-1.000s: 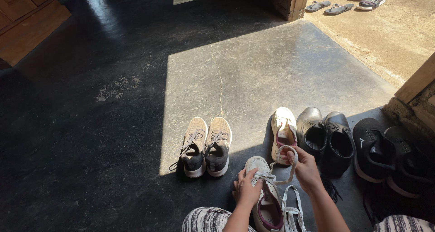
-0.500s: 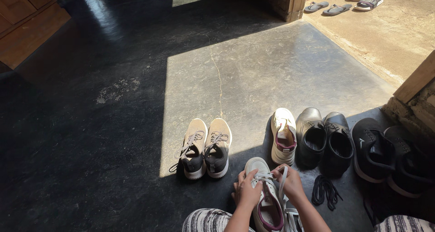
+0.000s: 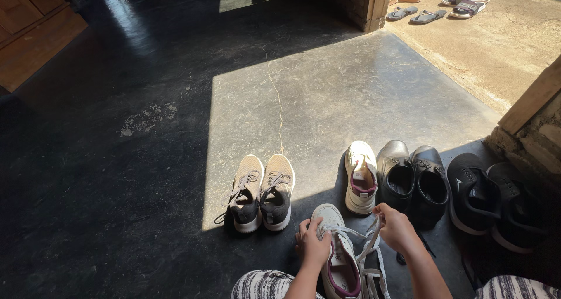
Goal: The person sits on the floor and laces a pair of white sneakers. They thread the laces through the eyelets and tie them, then adjust the laces and place the shoes back in line with other footwear.
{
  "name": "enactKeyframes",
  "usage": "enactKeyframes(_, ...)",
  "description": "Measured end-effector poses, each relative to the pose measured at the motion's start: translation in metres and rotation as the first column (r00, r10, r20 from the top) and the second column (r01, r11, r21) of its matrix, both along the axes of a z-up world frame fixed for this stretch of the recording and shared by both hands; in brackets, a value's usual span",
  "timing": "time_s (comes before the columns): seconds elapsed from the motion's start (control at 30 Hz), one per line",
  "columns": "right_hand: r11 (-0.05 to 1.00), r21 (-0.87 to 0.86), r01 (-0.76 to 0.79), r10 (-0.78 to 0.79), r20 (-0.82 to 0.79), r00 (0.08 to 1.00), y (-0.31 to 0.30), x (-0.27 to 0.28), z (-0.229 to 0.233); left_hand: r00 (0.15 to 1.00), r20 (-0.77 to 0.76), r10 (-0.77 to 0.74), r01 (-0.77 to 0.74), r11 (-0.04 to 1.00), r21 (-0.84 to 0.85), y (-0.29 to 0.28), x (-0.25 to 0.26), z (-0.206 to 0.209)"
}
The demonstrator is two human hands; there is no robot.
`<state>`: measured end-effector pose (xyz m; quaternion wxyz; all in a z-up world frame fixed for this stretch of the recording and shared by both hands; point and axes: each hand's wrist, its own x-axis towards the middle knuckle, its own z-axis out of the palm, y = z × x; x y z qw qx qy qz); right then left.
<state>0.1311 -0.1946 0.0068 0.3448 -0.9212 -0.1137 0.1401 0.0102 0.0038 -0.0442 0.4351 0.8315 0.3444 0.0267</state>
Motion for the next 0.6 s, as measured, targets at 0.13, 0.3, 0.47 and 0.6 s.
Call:
enactKeyframes(0.13,0.992,-0.116,-0.044,0.071,0.237,0.969,0.02,-0.02,0.013,0.998,0.039,0.058,-0.056,0.998,-0.041,0.004,0.002,-0.018)
enactKeyframes(0.3,0.975,0.016,-0.22,0.205,0.306,0.93,0.069,-0.043,0.013,0.995,0.086,0.051,-0.046,0.997,-0.057,0.005,0.001,-0.025)
enactKeyframes(0.47,0.935,-0.106,-0.338,0.354,0.311,0.882,0.101,-0.052,0.004,0.999,-0.008,0.034,-0.035,0.989,-0.141,0.004,-0.002,-0.007)
enactKeyframes(0.6,0.935,-0.154,-0.318,0.351,0.3,0.887,0.106,-0.045,-0.009,0.993,-0.117,-0.004,-0.011,0.992,-0.129,0.0,-0.008,0.018)
